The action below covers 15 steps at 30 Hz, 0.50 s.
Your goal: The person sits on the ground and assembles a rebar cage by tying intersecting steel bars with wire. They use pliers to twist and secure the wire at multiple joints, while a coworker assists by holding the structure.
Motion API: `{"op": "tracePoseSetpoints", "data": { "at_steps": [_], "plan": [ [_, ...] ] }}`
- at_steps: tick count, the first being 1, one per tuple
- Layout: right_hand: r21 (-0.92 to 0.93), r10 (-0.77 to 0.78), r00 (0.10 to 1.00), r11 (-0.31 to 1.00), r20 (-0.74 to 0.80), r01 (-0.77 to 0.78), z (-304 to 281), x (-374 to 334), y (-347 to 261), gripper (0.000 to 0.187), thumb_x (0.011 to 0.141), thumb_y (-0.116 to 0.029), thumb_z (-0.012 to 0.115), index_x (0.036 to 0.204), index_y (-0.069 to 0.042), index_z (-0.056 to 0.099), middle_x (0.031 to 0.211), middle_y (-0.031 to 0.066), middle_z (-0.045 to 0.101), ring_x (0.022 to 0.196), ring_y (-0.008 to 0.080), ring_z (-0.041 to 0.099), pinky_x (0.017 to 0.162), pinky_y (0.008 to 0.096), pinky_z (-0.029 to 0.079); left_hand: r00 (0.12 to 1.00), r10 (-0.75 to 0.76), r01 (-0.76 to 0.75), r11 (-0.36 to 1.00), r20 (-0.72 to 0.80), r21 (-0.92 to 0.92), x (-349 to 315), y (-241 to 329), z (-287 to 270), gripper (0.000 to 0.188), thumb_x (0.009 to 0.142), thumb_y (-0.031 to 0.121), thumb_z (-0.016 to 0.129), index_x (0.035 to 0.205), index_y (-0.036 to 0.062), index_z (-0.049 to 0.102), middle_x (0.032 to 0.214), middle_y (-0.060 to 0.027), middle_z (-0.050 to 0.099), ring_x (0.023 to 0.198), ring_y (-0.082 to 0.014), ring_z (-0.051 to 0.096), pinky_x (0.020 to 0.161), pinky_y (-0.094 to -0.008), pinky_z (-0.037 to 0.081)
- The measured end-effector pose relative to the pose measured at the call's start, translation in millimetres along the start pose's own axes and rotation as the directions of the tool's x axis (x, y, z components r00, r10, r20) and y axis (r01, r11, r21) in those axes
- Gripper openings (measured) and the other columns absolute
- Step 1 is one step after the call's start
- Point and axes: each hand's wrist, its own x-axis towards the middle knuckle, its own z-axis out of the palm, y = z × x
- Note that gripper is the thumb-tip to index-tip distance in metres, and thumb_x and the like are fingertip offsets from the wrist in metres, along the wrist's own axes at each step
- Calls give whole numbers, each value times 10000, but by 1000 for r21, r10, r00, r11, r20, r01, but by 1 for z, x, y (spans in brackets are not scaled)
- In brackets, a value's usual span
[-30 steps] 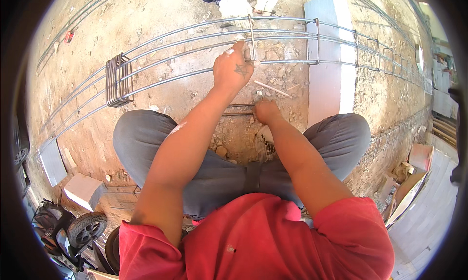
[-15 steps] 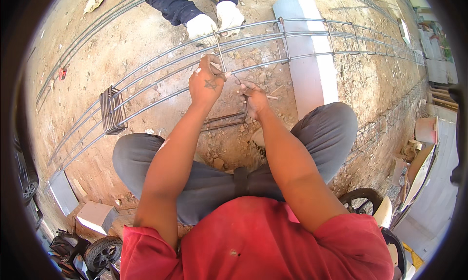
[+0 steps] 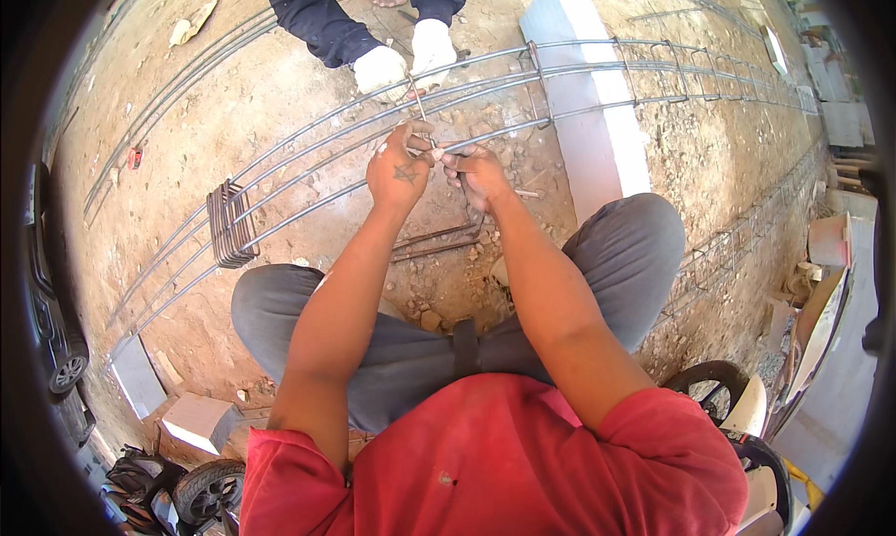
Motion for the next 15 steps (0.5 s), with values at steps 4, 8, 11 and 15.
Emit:
{"op": "tracePoseSetpoints", "data": {
  "at_steps": [4,8,11,15],
  "plan": [
    [-122,-75,995,990,-58,68,5,-3,-5,176,851,-12,714,1026,-17,705,832,26,682,681,104,561,567,255,427,999,-21,21,1000,31,-11,1,2,-1,238,783,238,789,990,139,730,872,-34,728,766,-198,679,706,-330,501],
    [-121,-152,978,983,-143,136,13,-18,2,220,834,4,723,1053,-8,710,882,41,710,711,99,599,599,251,461,997,-62,62,998,43,18,0,4,-2,210,785,245,790,961,142,739,865,-39,729,753,-191,675,698,-329,501],
    [-153,-211,957,971,-200,182,17,-25,9,201,834,7,720,1036,-3,719,884,42,716,712,93,605,616,246,471,998,-56,56,998,29,2,0,5,-2,207,785,241,793,959,142,740,859,-41,728,740,-188,672,691,-329,500],
    [-219,-233,948,958,-216,186,18,-17,10,171,831,13,719,999,-10,735,862,28,707,704,81,591,625,240,465,999,-37,37,999,18,-18,0,5,-2,189,789,222,785,948,133,735,854,-42,726,728,-184,669,688,-326,500]
  ]
}}
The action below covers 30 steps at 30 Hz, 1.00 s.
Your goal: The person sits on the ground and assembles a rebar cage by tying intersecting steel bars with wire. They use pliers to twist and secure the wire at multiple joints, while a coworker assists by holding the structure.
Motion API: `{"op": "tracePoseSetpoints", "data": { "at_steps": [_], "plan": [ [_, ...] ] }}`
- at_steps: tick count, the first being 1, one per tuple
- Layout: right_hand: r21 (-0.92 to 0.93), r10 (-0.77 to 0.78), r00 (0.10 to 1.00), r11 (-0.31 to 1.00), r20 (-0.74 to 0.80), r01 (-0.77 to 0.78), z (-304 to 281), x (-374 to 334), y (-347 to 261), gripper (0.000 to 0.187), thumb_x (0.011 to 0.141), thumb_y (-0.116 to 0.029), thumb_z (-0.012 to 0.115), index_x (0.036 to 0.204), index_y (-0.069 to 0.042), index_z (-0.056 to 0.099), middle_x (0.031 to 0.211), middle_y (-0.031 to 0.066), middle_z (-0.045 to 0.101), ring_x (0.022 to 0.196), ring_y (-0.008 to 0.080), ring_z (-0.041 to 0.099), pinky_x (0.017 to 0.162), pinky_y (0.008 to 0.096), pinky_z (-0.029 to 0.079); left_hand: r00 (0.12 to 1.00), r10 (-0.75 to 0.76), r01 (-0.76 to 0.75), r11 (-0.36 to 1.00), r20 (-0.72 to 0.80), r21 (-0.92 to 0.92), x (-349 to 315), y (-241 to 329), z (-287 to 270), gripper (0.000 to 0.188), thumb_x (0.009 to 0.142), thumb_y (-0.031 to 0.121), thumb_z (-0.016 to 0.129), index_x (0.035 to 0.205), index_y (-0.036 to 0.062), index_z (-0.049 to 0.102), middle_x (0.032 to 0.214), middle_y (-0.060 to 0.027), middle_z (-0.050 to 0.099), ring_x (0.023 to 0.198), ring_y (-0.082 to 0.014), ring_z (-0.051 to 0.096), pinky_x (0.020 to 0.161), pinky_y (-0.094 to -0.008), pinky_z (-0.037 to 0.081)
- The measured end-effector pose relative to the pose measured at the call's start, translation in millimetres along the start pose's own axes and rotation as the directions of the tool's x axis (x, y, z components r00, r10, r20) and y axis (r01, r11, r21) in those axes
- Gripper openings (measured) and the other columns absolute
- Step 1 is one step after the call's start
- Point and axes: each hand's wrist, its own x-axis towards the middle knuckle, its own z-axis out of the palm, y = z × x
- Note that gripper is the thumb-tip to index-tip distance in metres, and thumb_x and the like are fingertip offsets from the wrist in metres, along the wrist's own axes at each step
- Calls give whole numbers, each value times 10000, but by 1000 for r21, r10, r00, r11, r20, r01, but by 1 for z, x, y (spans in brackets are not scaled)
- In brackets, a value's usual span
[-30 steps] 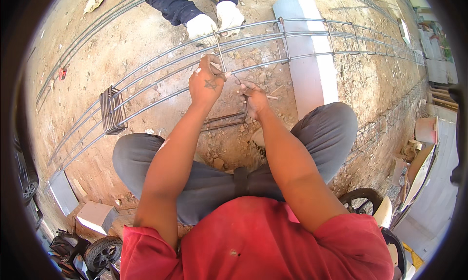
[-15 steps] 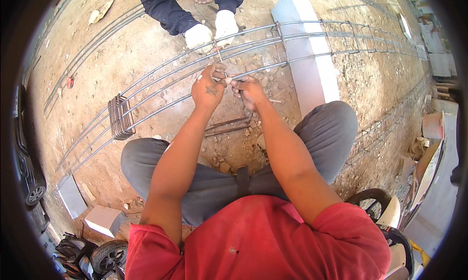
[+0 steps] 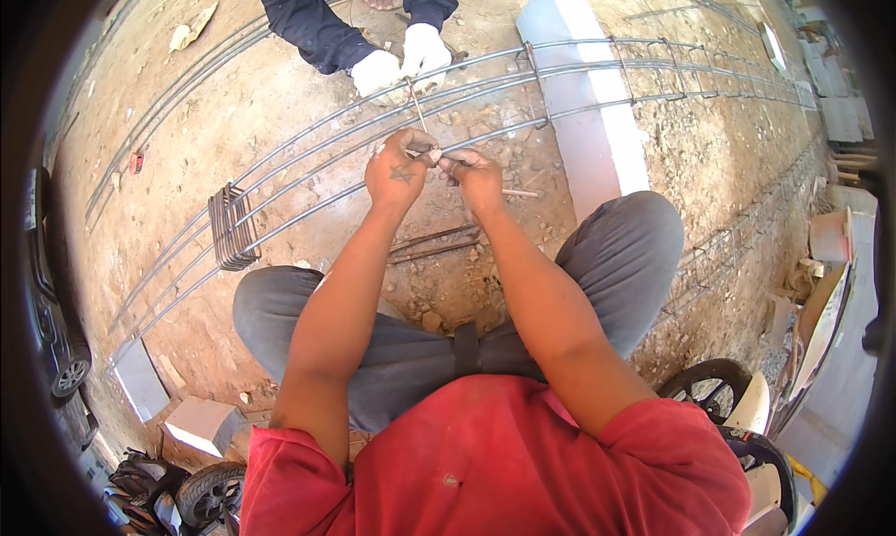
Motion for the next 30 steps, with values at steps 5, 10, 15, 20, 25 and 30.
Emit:
{"op": "tracePoseSetpoints", "data": {
  "at_steps": [5,10,15,20,25,30],
  "plan": [
    [-93,-16,1000,996,-4,15,-4,5,5,181,806,0,749,986,-18,741,857,16,695,724,81,587,657,237,463,999,37,-37,999,0,-18,0,-5,2,161,796,204,771,925,119,727,845,-40,720,702,-177,665,661,-317,500],
    [-54,28,999,998,-39,-30,-5,-4,8,284,800,-13,778,1073,-3,701,915,30,687,787,80,590,678,241,466,993,116,-116,993,-26,14,1,-6,2,151,794,194,773,913,116,725,849,-33,720,655,-173,658,608,-322,497],
    [-237,-89,995,968,-33,79,3,-8,4,227,801,-35,793,1002,-13,691,800,19,663,675,76,570,601,233,448,1000,-21,22,999,19,-28,1,-3,0,151,794,201,776,911,117,730,856,-37,730,632,-174,654,596,-328,501],
    [-269,-219,974,943,-56,196,11,-7,5,169,803,-74,809,898,-14,682,685,-4,618,570,65,512,528,238,416,1000,6,-6,1000,25,1,2,-7,0,170,795,194,776,933,103,737,872,-45,741,684,-171,670,650,-313,518],
    [-375,-302,948,894,-97,246,13,-8,6,197,786,-96,830,881,-2,686,674,0,618,567,64,510,524,234,412,988,95,-69,977,123,-200,6,-18,-10,199,827,207,720,975,78,753,876,-77,737,809,-174,679,742,-310,511],
    [-297,-259,957,931,-129,212,14,-6,10,199,768,-83,843,846,15,688,682,8,620,593,81,544,549,234,441,978,20,58,930,208,-364,11,-16,-23,251,877,268,623,985,94,768,915,-85,734,823,-206,672,799,-316,504]
  ]
}}
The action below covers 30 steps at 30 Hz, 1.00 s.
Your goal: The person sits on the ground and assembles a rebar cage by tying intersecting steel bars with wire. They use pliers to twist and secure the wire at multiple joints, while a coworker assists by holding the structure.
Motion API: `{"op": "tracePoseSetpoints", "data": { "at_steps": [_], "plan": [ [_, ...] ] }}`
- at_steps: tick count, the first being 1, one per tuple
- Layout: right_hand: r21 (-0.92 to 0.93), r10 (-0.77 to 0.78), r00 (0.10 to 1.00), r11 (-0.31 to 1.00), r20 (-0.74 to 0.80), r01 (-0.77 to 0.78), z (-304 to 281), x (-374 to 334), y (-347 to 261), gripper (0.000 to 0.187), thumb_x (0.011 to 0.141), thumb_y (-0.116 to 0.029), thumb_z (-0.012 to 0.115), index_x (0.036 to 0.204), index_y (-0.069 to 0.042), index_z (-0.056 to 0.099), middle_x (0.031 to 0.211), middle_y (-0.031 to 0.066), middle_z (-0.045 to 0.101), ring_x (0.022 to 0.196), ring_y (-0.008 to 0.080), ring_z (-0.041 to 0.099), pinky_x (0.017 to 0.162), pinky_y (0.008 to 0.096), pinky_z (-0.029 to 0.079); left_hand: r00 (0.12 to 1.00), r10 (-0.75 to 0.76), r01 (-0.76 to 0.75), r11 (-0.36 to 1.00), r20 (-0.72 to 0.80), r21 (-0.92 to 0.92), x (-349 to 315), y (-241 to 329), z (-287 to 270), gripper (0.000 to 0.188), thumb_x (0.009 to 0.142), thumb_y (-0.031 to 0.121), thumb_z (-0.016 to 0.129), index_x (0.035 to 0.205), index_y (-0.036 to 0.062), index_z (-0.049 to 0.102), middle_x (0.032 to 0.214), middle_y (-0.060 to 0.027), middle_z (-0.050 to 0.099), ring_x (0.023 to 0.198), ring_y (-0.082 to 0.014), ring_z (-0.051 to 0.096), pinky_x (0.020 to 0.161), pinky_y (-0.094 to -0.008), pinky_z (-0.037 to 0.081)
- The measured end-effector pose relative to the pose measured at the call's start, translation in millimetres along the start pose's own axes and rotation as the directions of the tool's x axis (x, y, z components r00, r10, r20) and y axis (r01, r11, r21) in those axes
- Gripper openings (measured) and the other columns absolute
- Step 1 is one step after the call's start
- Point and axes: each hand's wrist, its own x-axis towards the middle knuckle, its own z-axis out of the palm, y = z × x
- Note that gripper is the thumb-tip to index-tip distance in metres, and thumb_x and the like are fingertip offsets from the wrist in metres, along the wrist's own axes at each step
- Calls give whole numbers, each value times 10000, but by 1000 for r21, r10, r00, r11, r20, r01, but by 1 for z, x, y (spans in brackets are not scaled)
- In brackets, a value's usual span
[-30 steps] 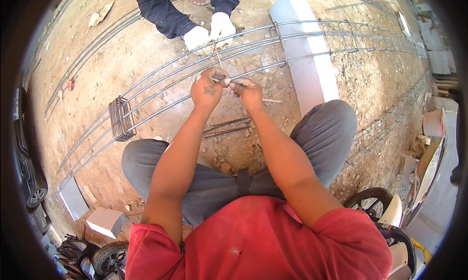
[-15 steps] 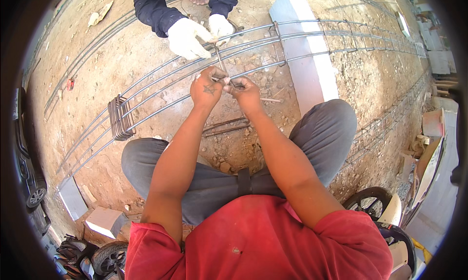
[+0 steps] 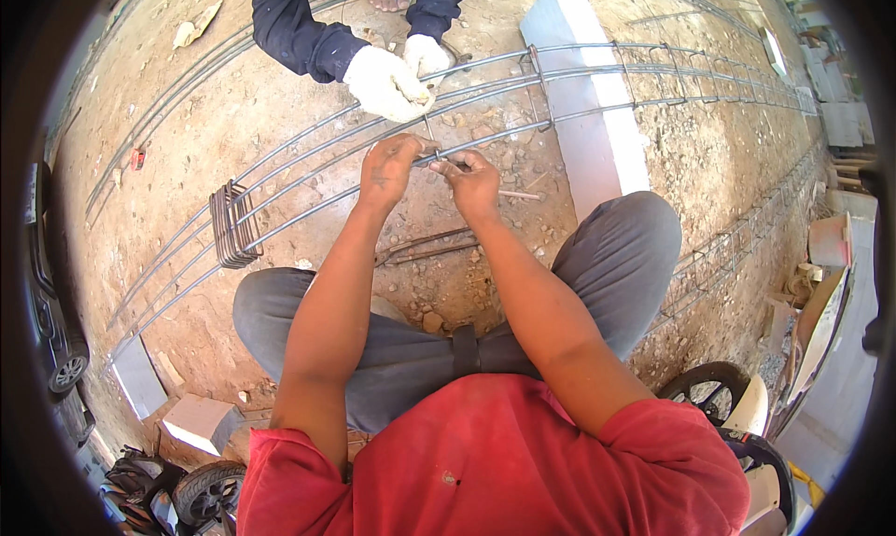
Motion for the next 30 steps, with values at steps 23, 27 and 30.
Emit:
{"op": "tracePoseSetpoints", "data": {
  "at_steps": [23,27,30],
  "plan": [
    [-28,-284,959,958,22,285,4,-4,18,303,836,-25,764,1137,-31,726,1005,74,635,899,161,608,792,267,484,978,-134,118,987,157,106,-5,14,-9,221,871,217,688,979,43,771,1009,-77,735,951,-167,649,853,-310,499],
    [-61,-319,947,946,30,320,5,-7,17,337,854,-13,737,1188,-45,707,1014,93,631,914,181,620,804,287,495,985,20,-48,985,170,165,-7,8,-11,234,862,221,712,990,32,764,1088,-82,710,970,-195,659,852,-322,507],
    [-105,-345,938,933,22,345,6,-8,14,354,865,-4,716,1212,-72,702,1020,106,629,931,205,632,813,309,502,983,85,-119,971,164,207,-8,3,-12,230,846,217,737,1000,48,764,1125,-78,691,981,-214,661,858,-324,509]
  ]
}}
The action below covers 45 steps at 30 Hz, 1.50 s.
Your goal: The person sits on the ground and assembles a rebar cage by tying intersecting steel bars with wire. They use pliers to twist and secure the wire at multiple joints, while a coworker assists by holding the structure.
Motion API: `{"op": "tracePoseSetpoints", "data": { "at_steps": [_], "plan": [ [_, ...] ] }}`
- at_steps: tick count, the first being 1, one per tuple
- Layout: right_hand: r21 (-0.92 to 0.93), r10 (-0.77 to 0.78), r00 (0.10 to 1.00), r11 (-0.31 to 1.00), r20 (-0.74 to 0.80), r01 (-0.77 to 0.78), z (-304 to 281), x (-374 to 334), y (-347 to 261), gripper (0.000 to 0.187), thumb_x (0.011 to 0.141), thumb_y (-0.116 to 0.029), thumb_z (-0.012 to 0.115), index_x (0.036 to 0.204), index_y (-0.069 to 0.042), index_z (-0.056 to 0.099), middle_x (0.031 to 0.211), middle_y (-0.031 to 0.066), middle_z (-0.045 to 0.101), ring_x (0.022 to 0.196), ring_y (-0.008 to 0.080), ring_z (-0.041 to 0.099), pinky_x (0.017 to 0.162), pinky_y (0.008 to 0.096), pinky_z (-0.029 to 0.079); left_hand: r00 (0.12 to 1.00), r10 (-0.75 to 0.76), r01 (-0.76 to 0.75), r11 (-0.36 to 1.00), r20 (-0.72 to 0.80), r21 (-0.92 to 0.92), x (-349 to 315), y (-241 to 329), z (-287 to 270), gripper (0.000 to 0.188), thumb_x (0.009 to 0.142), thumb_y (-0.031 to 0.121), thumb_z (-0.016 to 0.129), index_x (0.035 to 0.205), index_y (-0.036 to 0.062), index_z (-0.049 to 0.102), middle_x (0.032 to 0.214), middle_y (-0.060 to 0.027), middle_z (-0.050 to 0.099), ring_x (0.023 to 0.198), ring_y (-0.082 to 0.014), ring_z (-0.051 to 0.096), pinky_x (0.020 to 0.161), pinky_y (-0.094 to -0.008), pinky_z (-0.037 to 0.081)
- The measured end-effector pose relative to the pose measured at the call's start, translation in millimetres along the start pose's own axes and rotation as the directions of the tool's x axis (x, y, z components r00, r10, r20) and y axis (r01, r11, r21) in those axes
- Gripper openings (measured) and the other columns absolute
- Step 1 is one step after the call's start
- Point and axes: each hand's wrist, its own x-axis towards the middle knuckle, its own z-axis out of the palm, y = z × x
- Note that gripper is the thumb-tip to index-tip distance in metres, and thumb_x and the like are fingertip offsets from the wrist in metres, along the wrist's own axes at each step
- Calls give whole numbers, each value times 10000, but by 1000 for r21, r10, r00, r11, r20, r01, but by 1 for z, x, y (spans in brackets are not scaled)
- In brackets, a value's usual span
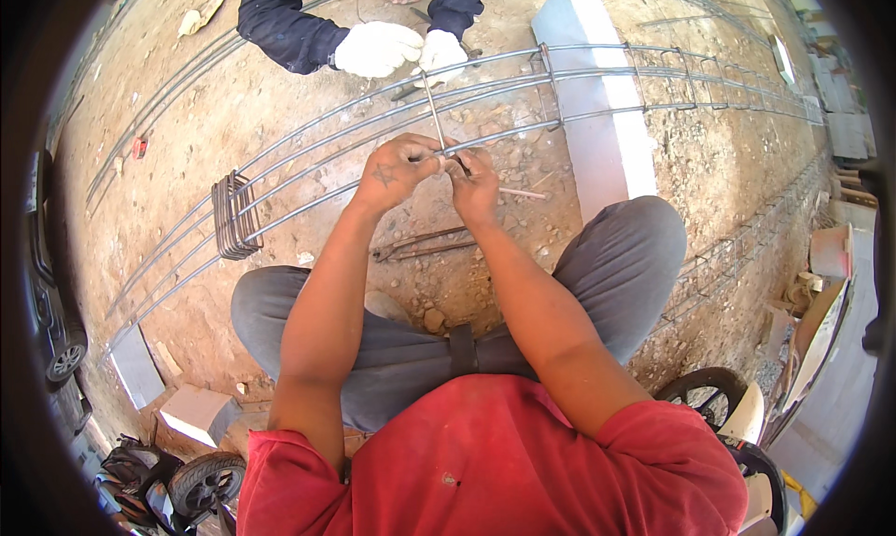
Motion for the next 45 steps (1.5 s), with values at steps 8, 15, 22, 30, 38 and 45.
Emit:
{"op": "tracePoseSetpoints", "data": {
  "at_steps": [8,15,22,30,38,45],
  "plan": [
    [-28,-62,998,998,28,63,-4,2,-4,356,859,9,699,1201,-87,710,996,115,615,921,252,634,808,336,503,993,117,-121,980,33,155,-6,0,0,109,789,103,759,859,27,723,1187,-71,656,1000,-220,643,868,-330,512],
    [-255,-13,997,966,75,32,-11,3,-9,237,852,-57,725,1088,-34,724,945,147,596,854,298,622,734,361,486,993,110,-121,923,51,365,-9,-6,7,154,736,103,787,823,24,687,1257,-84,615,978,-278,660,832,-379,535],
    [-348,-82,993,931,87,108,-14,4,-8,209,845,-73,735,1035,8,709,904,163,580,805,344,604,690,399,476,972,62,76,826,-225,558,0,-5,11,342,656,193,877,780,4,619,1146,-160,651,861,-317,665,773,-412,528],
    [-373,-109,978,912,179,170,-25,4,-8,217,867,-11,652,1080,1,695,965,192,584,860,391,615,723,439,499,986,-129,166,756,-105,633,13,2,5,409,677,360,870,849,29,703,767,-135,698,768,-328,679,700,-410,524],
    [-436,-31,953,884,301,167,-30,1,-18,348,841,13,573,1175,-27,663,1032,203,564,894,434,617,758,497,500,847,-456,468,883,272,24,35,-3,-9,261,810,321,738,903,78,754,933,-59,759,812,-167,727,643,-333,493],
    [-532,-6,964,833,265,151,-26,6,-35,297,906,-227,653,1117,-21,689,1006,178,590,830,431,638,717,513,510,847,-464,512,843,260,-164,41,2,-15,233,837,270,683,929,71,763,866,-63,742,749,-139,703,615,-268,449]
  ]
}}
